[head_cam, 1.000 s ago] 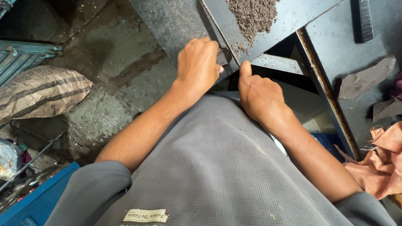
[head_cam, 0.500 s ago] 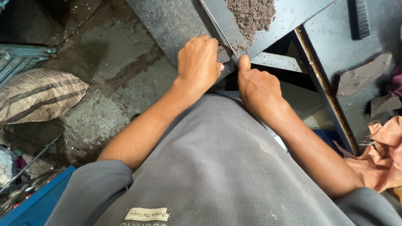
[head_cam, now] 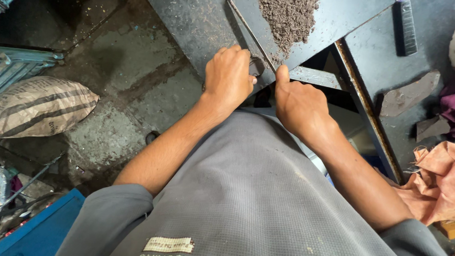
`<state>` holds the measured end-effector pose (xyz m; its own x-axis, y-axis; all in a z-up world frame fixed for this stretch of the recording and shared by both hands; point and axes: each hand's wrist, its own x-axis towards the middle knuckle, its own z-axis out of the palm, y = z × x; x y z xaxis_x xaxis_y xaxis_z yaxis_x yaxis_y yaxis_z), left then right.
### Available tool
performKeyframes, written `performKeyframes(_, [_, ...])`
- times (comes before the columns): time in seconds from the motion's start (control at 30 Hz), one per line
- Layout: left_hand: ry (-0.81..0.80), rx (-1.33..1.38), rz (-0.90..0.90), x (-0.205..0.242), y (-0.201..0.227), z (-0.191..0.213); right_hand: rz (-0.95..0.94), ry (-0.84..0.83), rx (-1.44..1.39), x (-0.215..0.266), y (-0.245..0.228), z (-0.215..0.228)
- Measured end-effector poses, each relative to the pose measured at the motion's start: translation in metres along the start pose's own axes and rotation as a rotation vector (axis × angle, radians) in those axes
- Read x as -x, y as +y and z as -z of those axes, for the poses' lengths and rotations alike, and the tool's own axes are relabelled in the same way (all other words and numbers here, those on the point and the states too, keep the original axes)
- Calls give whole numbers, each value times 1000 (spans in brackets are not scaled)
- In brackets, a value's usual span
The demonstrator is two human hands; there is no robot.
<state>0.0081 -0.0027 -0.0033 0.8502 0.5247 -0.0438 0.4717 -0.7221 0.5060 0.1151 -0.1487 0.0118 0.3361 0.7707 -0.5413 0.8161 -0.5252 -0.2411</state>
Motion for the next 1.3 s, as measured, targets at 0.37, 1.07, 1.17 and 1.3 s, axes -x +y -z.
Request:
performKeyframes(0.37, [14, 11, 12, 1, -2, -2, 36, 86, 12, 0, -11, -6])
performKeyframes(1.07, [11, 76, 41, -2, -1, 1, -18, -51, 36, -10, -12, 10])
performKeyframes(1.17, [12, 51, 34, -4, -2, 1, -1, -31, 56, -2, -2, 14])
performKeyframes(1.3, [0, 34, 50, -4, -3, 0, 10, -10, 57, -11, -9, 7])
